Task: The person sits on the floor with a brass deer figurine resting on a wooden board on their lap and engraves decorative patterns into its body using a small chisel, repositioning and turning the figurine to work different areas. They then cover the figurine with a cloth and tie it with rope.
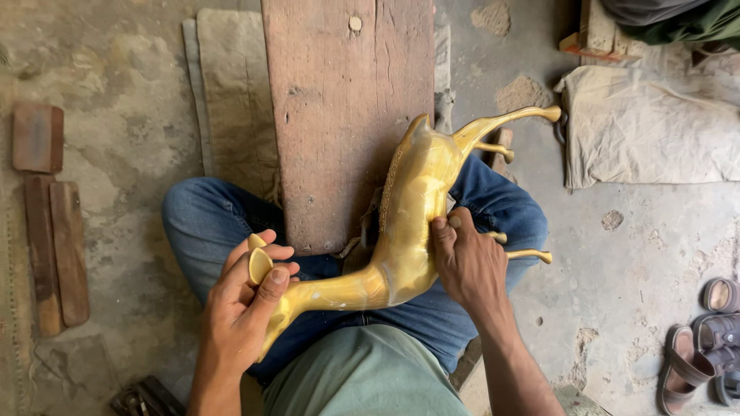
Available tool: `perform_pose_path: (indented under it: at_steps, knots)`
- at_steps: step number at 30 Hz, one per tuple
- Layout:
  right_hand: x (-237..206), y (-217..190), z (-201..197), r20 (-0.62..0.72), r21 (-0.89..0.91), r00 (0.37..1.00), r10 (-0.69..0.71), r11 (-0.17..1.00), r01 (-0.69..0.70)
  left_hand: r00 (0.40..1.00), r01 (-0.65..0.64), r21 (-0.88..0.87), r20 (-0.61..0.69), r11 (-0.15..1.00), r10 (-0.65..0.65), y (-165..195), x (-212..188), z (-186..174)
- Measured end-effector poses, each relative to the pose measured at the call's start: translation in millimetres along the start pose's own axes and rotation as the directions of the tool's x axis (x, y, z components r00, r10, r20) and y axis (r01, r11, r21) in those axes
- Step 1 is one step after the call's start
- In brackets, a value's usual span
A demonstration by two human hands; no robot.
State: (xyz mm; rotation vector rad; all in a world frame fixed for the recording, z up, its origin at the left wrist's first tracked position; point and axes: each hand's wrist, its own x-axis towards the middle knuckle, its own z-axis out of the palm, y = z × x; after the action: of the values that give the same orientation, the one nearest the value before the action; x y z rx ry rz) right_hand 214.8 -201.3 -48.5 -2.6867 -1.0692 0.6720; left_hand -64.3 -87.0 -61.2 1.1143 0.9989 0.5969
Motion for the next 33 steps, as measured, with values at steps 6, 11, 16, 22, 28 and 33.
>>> perform_pose_path:
  at_steps: [6, 11, 16, 22, 28, 33]
  knots:
    - [7.3, 12.2, 2.2, -0.124, -0.03, 0.977, -0.175, 0.984, 0.173, 0.999, -0.007, -0.04, -0.04, 0.999, 0.005, -12.0, -5.7, 1.0]
    - [-5.0, 32.8, -38.8, -0.248, -0.241, 0.93, -0.273, 0.947, 0.214, 0.993, -0.121, -0.42, -0.041, 0.9, 0.115, -33.5, -27.6, 27.0]
    - [-18.9, 39.7, -133.2, -0.239, -0.694, 0.673, -0.7, 0.608, 0.387, 0.872, -0.405, -0.393, 0.106, 0.825, 0.478, -41.1, -23.8, 45.9]
    - [-33.4, 58.7, -208.1, -0.068, -0.793, 0.748, -0.66, 0.491, 0.361, 0.933, -0.353, 0.38, 0.077, 0.855, 0.351, -29.5, 57.4, 69.1]
    - [-39.2, 46.9, -219.7, 0.175, -0.888, 0.645, -0.744, 0.164, 0.429, 0.764, -0.531, 0.798, 0.306, 0.284, 0.569, -33.6, 114.5, 144.2]
    - [-33.9, 12.4, -216.9, 0.169, -0.85, 0.583, -0.795, 0.182, 0.495, 0.939, -0.345, 0.685, 0.251, 0.642, 0.236, -21.5, 117.1, 114.0]
